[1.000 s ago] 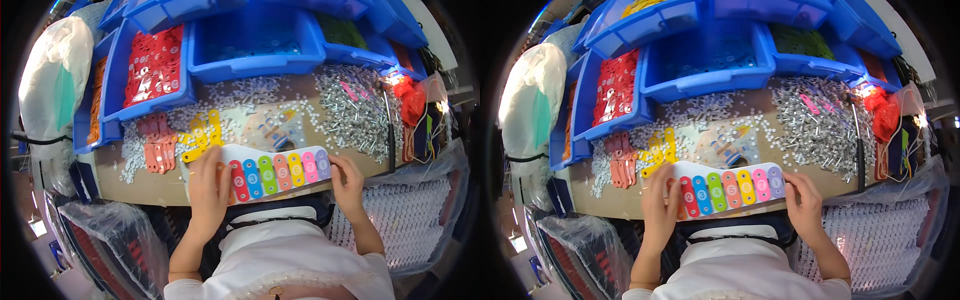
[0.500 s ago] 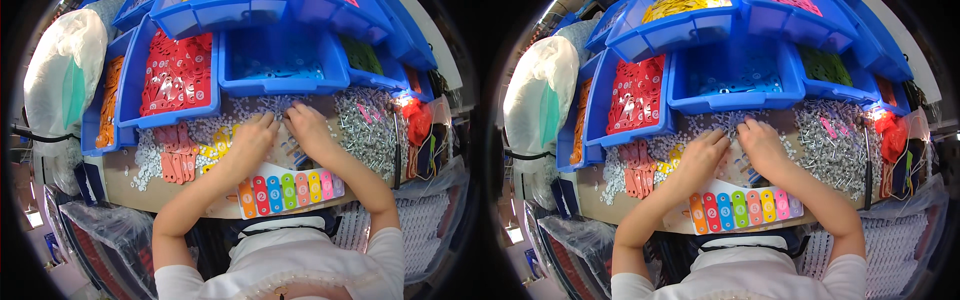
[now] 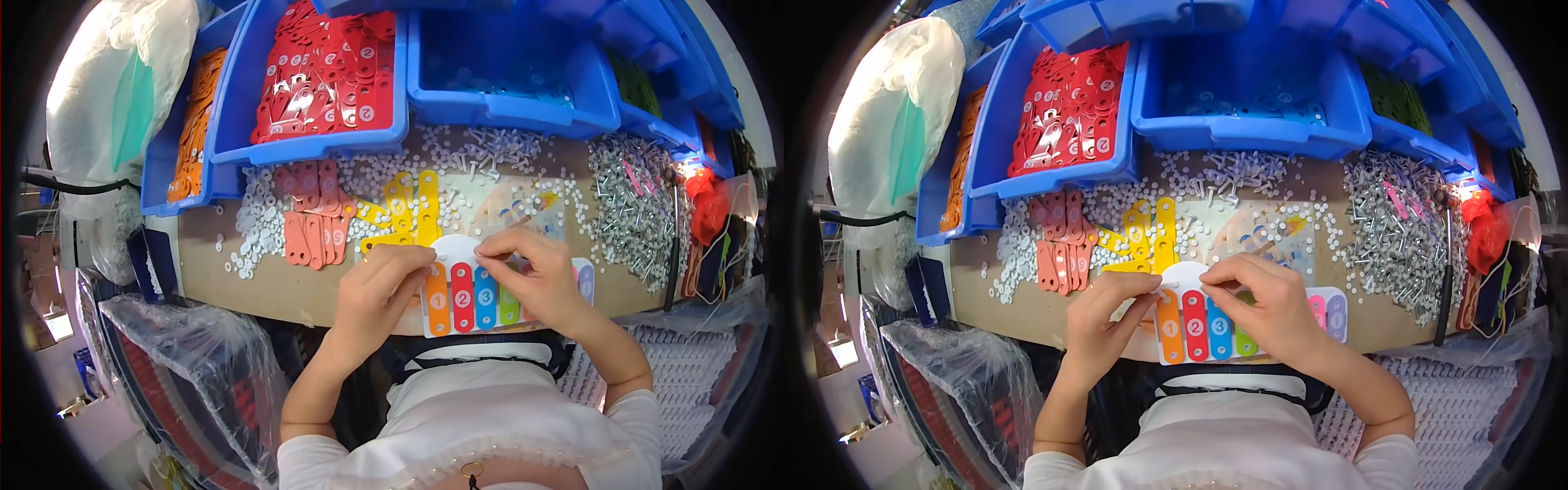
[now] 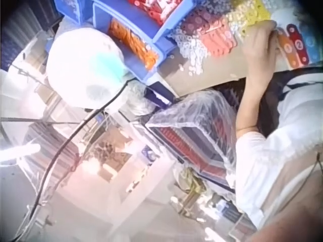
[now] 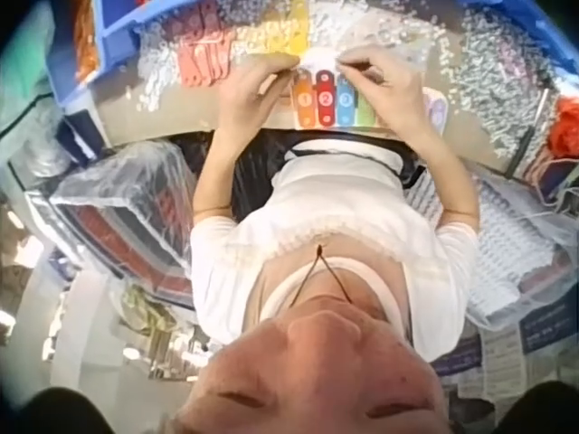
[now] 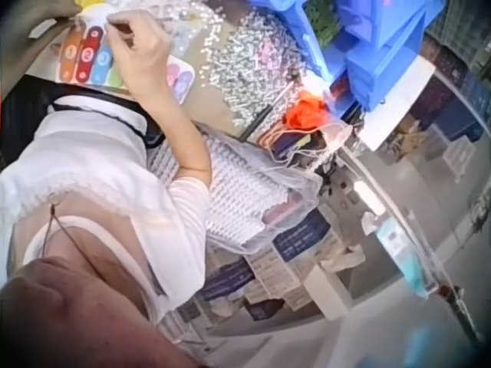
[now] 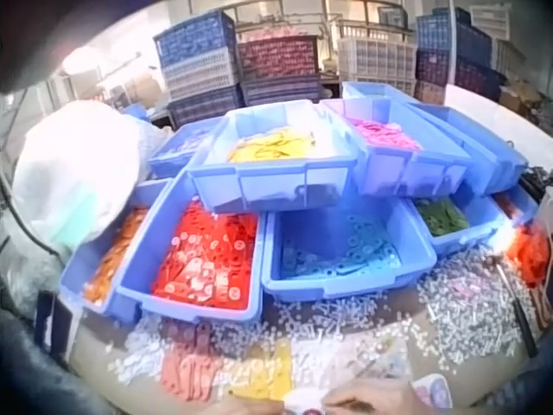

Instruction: Assemble toy xylophones by attaching colored keys to a plastic base and packing the finished units into bags.

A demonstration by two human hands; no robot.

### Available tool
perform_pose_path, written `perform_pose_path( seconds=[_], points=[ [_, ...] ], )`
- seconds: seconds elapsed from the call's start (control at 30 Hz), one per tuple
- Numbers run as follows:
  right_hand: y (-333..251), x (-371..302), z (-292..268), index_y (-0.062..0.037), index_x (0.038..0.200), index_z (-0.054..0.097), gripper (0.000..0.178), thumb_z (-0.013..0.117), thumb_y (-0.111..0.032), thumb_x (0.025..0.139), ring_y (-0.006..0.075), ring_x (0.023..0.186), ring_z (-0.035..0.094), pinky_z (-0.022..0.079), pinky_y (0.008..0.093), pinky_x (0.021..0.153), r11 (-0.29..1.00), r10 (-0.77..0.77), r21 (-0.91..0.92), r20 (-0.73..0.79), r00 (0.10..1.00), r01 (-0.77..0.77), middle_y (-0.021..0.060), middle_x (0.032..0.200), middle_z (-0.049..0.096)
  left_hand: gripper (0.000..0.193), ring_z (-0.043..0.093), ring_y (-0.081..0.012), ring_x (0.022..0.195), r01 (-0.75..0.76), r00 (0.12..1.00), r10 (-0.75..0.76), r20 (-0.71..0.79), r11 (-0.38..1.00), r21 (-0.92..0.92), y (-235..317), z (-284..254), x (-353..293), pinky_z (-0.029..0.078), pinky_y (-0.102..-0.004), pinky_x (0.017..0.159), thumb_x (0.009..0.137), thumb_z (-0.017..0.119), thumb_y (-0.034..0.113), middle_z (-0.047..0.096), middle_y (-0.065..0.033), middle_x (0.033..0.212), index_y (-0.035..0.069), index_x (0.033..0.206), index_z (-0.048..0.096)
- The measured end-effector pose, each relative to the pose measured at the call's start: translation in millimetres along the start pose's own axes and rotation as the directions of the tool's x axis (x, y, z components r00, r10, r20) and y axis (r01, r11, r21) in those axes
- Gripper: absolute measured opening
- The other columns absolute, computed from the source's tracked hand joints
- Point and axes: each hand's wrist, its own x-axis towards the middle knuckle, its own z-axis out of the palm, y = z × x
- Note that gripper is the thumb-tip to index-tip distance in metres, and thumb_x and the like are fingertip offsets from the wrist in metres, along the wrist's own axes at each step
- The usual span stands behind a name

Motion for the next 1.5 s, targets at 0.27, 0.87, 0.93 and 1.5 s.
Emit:
perform_pose_path(
  seconds=[0.27, 0.87, 0.93, 1.5],
  points=[
    [5, -6, 17, 0.0005, 0.089, 0.065, 0.013, 0.074, -0.001, 0.079, 0.0225, 0.085, 0.068, 0.054, 0.0308, 0.072, 0.983, -0.122, -0.133, 0.058, 0.991, 0.129, 0.0122, 0.093, 0.069, 0.025, 0.067, -0.0233, 0.089, -0.129, 0.992, 0.127, 0.026, 0.99, 0.065, -2, 4, -8, 0.054, -0.0317, 0.075, 0.074, 0.07, -0.006, 0.07, -0.0083, 0.098, 0.002, 0.097, 0.068],
    [13, 36, 3, -0.0011, 0.088, 0.063, 0.011, 0.064, -0.005, 0.077, 0.0285, 0.087, 0.06, 0.048, 0.0403, 0.078, 0.827, -0.339, -0.413, 0.175, 0.924, 0.382, 0.0115, 0.097, 0.062, 0.02, 0.064, -0.0297, 0.091, -0.074, 0.997, 0.072, 0.041, 0.997, 0.038, -18, -10, 40, 0.049, -0.0374, 0.079, 0.084, 0.065, 0.002, 0.068, -0.0106, 0.099, 0.003, 0.104, 0.069],
    [29, 60, 5, -0.0003, 0.09, 0.063, 0.013, 0.064, -0.007, 0.079, 0.0291, 0.089, 0.059, 0.048, 0.0397, 0.079, 0.753, -0.344, -0.517, 0.219, 0.913, 0.407, 0.0116, 0.095, 0.061, 0.019, 0.064, -0.0317, 0.09, -0.07, 0.998, 0.069, 0.014, 0.988, 0.136, -26, 4, 63, 0.051, -0.0376, 0.078, 0.085, 0.064, 0.002, 0.067, -0.0125, 0.098, 0.002, 0.103, 0.068],
    [-6, -9, -25, -0.0006, 0.094, 0.066, 0.015, 0.07, 0.003, 0.08, 0.0209, 0.081, 0.066, 0.053, 0.0307, 0.067, 0.963, -0.059, -0.262, 0.013, 0.998, 0.061, 0.0101, 0.099, 0.066, 0.017, 0.068, -0.0195, 0.081, 0.01, 0.996, -0.014, -0.086, 0.999, -0.049, -10, 5, 40, 0.053, -0.0285, 0.071, 0.078, 0.073, -0.003, 0.069, -0.0101, 0.097, 0.0, 0.094, 0.068]
  ],
)
